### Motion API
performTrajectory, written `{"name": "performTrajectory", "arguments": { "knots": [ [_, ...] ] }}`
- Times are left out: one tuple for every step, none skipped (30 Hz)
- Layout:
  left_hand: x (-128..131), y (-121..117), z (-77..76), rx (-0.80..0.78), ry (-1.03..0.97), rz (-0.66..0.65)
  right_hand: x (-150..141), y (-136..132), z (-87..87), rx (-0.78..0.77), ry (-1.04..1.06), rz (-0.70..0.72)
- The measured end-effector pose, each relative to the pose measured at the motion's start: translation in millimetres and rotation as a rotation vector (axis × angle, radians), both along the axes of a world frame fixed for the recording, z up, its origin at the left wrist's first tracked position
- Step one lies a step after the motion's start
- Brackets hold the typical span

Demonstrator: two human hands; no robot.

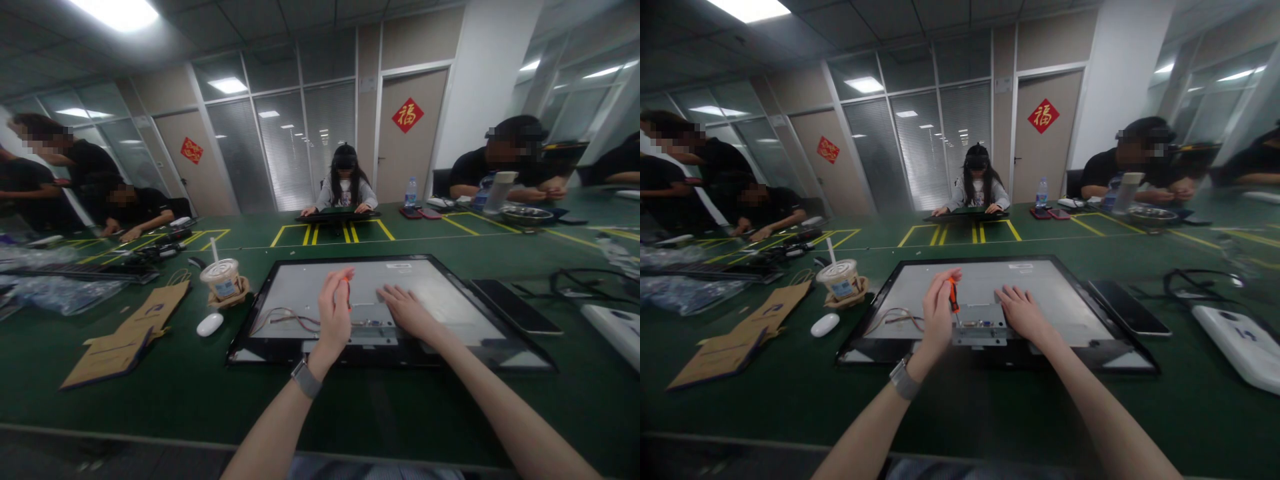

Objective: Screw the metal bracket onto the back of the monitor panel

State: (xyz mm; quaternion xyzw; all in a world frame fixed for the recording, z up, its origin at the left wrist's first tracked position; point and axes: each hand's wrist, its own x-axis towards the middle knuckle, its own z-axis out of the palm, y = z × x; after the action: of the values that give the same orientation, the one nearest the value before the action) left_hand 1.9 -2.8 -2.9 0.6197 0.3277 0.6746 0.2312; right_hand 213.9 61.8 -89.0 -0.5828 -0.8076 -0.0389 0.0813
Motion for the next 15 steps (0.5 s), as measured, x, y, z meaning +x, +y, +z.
{"name": "performTrajectory", "arguments": {
  "knots": [
    [0.3, 0.6, -1.2, -0.021, -0.008, 0.002, 0.2, -0.1, 0.0, 0.002, 0.0, 0.006],
    [0.6, 1.5, -2.6, -0.043, -0.016, 0.01, 0.3, -0.2, 0.3, 0.003, -0.003, 0.01],
    [1.0, 2.5, -3.8, -0.062, -0.024, 0.021, 0.3, -0.4, 0.8, 0.003, -0.009, 0.014],
    [1.3, 3.5, -4.6, -0.073, -0.032, 0.034, 0.1, -0.7, 1.4, 0.001, -0.016, 0.017],
    [1.5, 4.3, -5.0, -0.073, -0.037, 0.05, -0.2, -1.0, 2.2, 0.0, -0.024, 0.017],
    [1.7, 4.9, -4.9, -0.063, -0.032, 0.068, -0.7, -1.4, 2.9, -0.002, -0.029, 0.015],
    [1.7, 5.1, -4.2, -0.044, -0.018, 0.09, -1.2, -1.7, 3.5, -0.003, -0.033, 0.012],
    [1.7, 5.0, -3.2, -0.019, 0.002, 0.114, -1.8, -2.0, 4.0, -0.003, -0.035, 0.01],
    [1.5, 4.5, -1.9, 0.007, 0.023, 0.138, -2.3, -2.2, 4.3, -0.001, -0.035, 0.008],
    [1.3, 3.7, -0.6, 0.028, 0.039, 0.157, -2.7, -2.4, 4.4, 0.0, -0.036, 0.008],
    [1.0, 2.9, 0.5, 0.04, 0.05, 0.168, -2.9, -2.5, 4.4, 0.001, -0.038, 0.006],
    [0.7, 2.0, 1.3, 0.044, 0.054, 0.171, -2.9, -2.5, 4.2, 0.005, -0.038, 0.005],
    [0.4, 1.3, 1.7, 0.042, 0.053, 0.167, -2.8, -2.5, 3.9, 0.009, -0.038, 0.004],
    [0.2, 0.7, 1.8, 0.035, 0.053, 0.15, -2.6, -2.4, 3.6, 0.012, -0.039, 0.002],
    [-0.1, 0.3, 1.6, 0.029, 0.05, 0.125, -2.3, -2.3, 3.3, 0.014, -0.042, 0.001]
  ]
}}
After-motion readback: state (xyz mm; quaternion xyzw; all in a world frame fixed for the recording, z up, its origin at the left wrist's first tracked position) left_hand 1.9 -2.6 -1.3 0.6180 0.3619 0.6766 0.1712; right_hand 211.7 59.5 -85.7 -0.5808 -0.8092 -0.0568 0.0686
